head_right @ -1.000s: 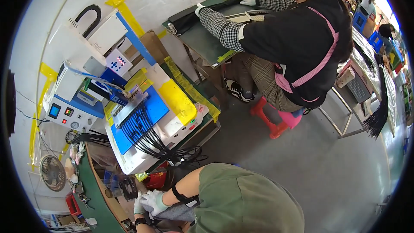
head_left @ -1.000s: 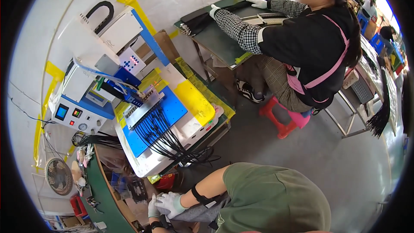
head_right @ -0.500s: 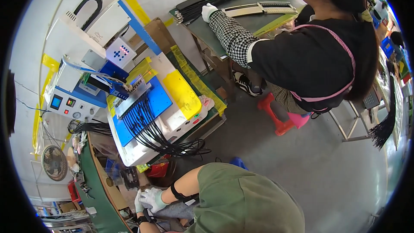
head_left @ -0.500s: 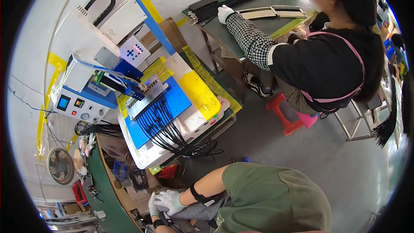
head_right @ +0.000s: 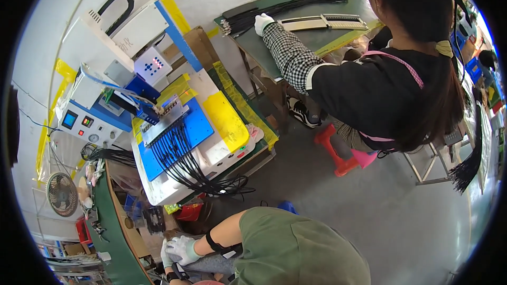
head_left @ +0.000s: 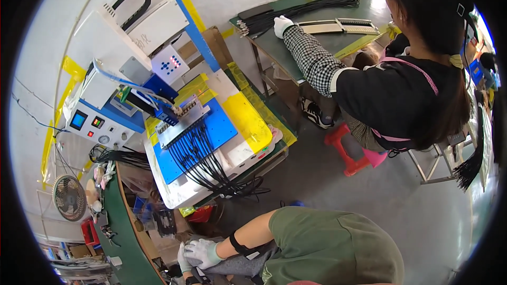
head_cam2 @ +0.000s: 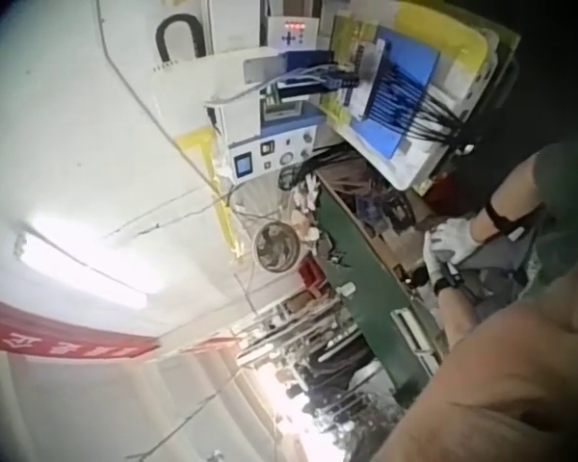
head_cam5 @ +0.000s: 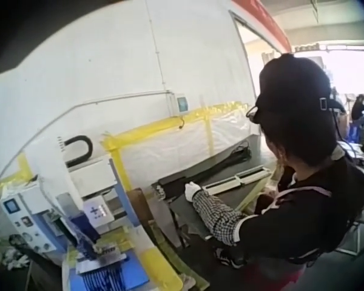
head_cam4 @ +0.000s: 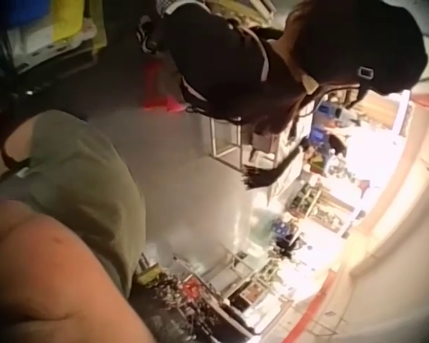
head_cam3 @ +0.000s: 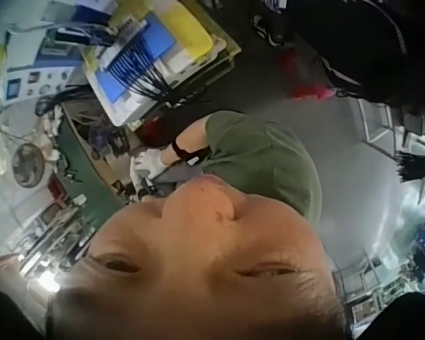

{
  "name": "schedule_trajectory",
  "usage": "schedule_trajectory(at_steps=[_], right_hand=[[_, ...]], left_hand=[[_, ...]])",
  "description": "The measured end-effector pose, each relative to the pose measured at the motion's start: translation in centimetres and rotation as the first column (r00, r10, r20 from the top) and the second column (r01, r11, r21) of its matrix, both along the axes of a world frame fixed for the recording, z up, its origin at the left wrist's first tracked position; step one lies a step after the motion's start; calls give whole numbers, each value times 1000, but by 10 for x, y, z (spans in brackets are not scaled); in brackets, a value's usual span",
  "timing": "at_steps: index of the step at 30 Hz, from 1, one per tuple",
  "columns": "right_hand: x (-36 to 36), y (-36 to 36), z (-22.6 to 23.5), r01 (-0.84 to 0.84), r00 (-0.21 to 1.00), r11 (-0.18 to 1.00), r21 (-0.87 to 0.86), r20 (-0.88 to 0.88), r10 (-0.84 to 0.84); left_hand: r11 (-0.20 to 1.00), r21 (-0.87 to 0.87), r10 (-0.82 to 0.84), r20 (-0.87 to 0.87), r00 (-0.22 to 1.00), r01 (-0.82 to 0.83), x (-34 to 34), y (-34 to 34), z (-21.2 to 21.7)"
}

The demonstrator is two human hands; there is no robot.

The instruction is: The person places cables into a metal jig, carries the jig to a machine for processing, and returns to the table. They then remove the cables from the jig, bundle them together, and secure the bundle with tape before setting it aside.

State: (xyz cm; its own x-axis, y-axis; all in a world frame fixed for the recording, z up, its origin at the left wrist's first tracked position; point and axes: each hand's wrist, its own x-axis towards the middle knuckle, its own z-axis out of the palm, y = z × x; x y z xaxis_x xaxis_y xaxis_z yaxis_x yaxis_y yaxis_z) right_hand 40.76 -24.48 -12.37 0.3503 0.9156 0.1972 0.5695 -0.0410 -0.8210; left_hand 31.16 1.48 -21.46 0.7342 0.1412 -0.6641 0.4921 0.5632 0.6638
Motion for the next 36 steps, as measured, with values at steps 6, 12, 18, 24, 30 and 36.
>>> schedule_trajectory(at_steps=[6, 12, 18, 24, 30, 36], right_hand=[[11, -10, -13, 62, 998, 998, 19, -12, -62], [9, -2, -8, 38, 999, 999, 31, 22, -39], [11, -15, -5, 74, 995, 996, 45, 57, -77], [20, -13, -3, 48, 997, 996, 80, -56, -44], [20, -13, -6, 59, 998, 998, 22, -11, -58], [22, -17, -3, 22, 1000, 999, -42, -15, -23]], left_hand=[[998, -31, -60, 43, 997, 61, 27, -43, 21], [987, -22, -151, 156, 976, 156, 36, -41, 36], [997, -75, 5, -72, 997, -11, 43, -58, 50], [986, -74, 119, -309, 944, -149, 41, -77, 68], [998, 12, 69, -304, 950, -68, 36, -61, 52], [997, -54, 42, -302, 952, -62, 32, -51, 43]])
